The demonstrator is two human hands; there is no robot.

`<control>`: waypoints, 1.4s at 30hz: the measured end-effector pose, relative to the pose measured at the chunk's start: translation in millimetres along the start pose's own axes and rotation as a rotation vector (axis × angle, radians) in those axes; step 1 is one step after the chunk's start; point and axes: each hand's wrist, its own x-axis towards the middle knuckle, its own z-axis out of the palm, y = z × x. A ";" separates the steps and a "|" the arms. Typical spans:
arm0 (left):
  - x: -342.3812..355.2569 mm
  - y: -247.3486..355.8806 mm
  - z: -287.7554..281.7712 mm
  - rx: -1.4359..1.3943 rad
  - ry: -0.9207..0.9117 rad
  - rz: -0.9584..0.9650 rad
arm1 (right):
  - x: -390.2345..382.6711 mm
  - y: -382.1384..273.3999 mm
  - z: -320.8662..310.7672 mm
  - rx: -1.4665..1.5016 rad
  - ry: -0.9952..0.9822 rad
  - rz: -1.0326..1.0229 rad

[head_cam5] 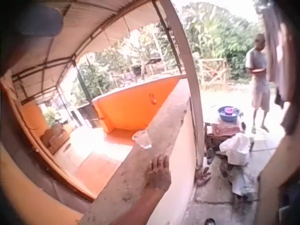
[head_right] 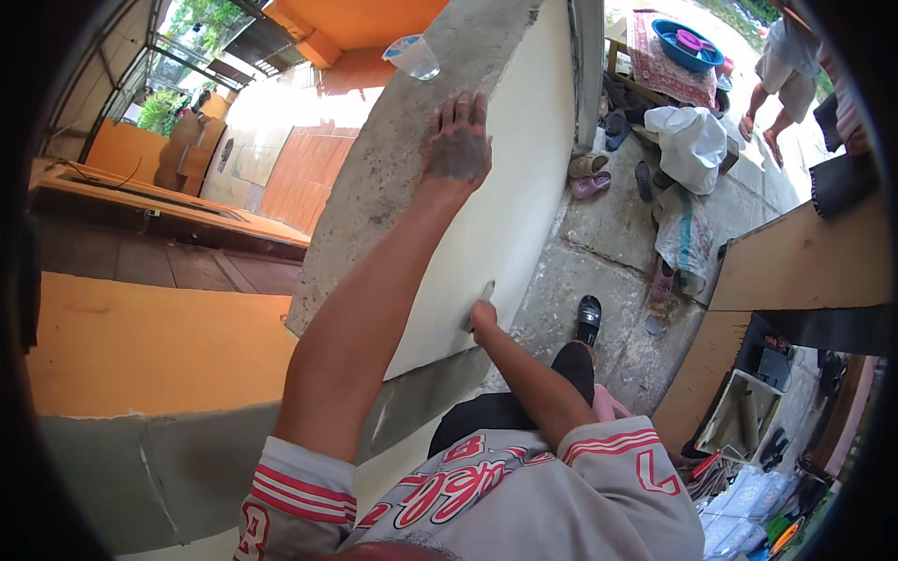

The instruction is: The person applies and smooths plaster onto a wall surface using a putty knife.

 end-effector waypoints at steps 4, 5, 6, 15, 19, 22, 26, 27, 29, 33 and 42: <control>-2.3 2.3 4.9 -0.028 -0.001 0.001 | -23.4 29.0 -1.7 0.375 -0.151 0.383; -2.2 2.7 4.6 -0.018 0.000 0.006 | -24.8 10.4 -0.2 0.259 -0.114 0.301; -2.7 2.7 4.1 -0.020 0.006 -0.005 | -22.5 -18.0 2.0 0.122 -0.009 0.215; -1.7 2.3 1.7 -0.065 0.001 -0.022 | -91.7 -147.8 30.8 -0.145 0.111 -0.758; -2.4 3.0 4.2 -0.087 0.010 -0.021 | -108.3 -53.2 38.6 -0.156 0.137 -0.647; -2.4 3.2 6.8 -0.090 0.017 -0.016 | -82.9 -36.1 29.3 -0.027 0.146 -0.231; -2.9 3.0 7.4 -0.078 0.031 -0.006 | -66.8 -83.7 30.2 -0.072 0.195 -0.377; -2.8 3.0 6.6 -0.064 0.013 -0.006 | -72.0 -98.8 28.0 -0.093 0.203 -0.551; -4.0 2.7 4.2 -0.085 0.028 -0.006 | -86.7 -118.4 29.1 -0.145 0.170 -0.803; -2.1 2.0 -1.3 -0.084 -0.039 -0.001 | -116.3 -83.1 32.4 -0.228 0.122 -0.730; -3.6 3.0 6.2 -0.070 0.021 -0.009 | -81.7 -21.3 18.5 0.161 0.037 0.216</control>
